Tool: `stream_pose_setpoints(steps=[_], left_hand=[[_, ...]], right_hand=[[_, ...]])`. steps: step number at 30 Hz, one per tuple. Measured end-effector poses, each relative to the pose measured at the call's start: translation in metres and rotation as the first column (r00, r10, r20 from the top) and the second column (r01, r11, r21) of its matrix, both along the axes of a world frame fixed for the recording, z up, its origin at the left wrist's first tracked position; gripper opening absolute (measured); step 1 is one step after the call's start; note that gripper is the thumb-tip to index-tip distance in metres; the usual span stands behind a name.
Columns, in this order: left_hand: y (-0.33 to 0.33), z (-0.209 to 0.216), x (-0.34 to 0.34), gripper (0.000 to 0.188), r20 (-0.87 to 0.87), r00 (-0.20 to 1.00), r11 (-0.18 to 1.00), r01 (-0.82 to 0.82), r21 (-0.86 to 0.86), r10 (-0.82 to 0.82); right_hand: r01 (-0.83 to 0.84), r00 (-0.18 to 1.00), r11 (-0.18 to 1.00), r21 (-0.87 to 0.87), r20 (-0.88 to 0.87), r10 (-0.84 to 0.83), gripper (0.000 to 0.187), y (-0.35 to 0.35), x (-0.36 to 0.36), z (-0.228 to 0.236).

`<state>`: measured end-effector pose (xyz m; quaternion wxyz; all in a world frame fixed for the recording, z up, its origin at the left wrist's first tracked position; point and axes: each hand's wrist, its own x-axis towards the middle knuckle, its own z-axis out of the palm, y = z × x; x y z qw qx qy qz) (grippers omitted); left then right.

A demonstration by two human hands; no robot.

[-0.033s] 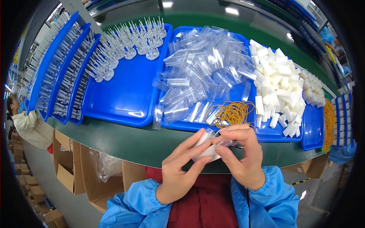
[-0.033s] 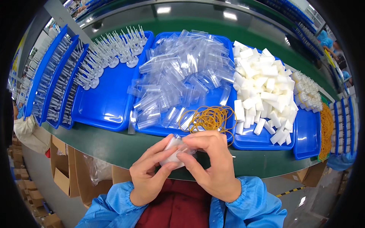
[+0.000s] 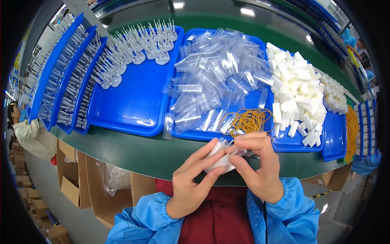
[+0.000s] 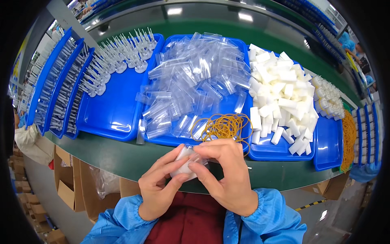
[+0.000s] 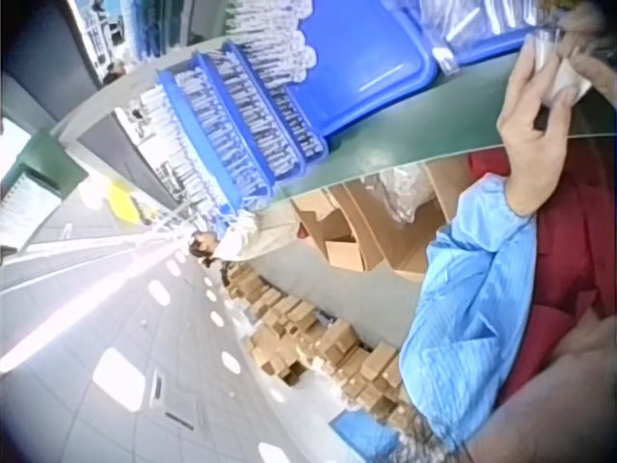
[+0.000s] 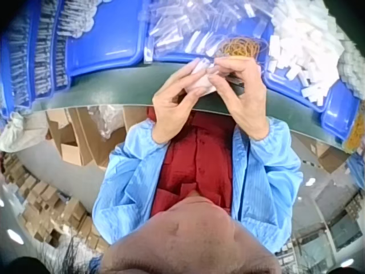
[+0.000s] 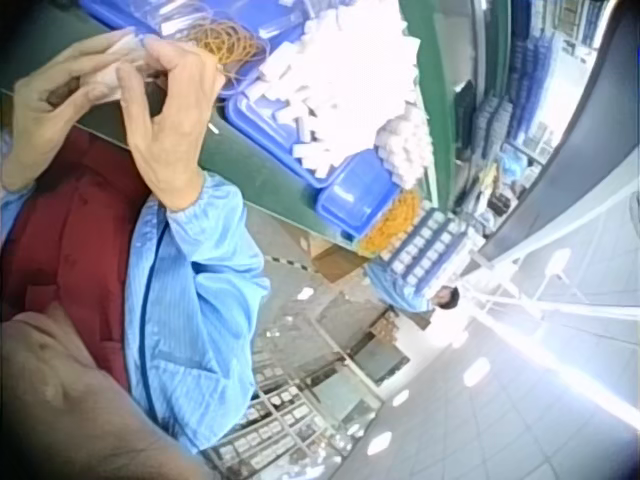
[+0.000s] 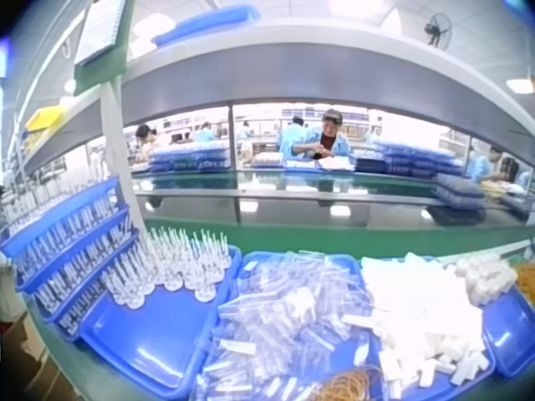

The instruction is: Assemble candle wicks into circular holders and clear plastic bags.

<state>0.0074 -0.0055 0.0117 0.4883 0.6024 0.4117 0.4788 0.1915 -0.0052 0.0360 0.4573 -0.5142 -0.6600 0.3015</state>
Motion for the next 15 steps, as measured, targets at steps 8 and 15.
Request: stream_pose_setpoints(steps=[8,15], left_hand=[[-0.005,0.011,-0.005,0.064,0.069,0.959,0.959,0.279,-0.054,-0.275],[-0.007,0.009,-0.003,0.065,0.364,0.903,0.919,0.325,-0.225,-0.230]], right_hand=[[0.002,0.820,0.970,0.243,0.554,-0.141,0.078,0.003,-0.008,0.026],[-0.124,0.790,0.932,0.341,0.603,-0.115,0.068,0.001,0.002,0.013]])
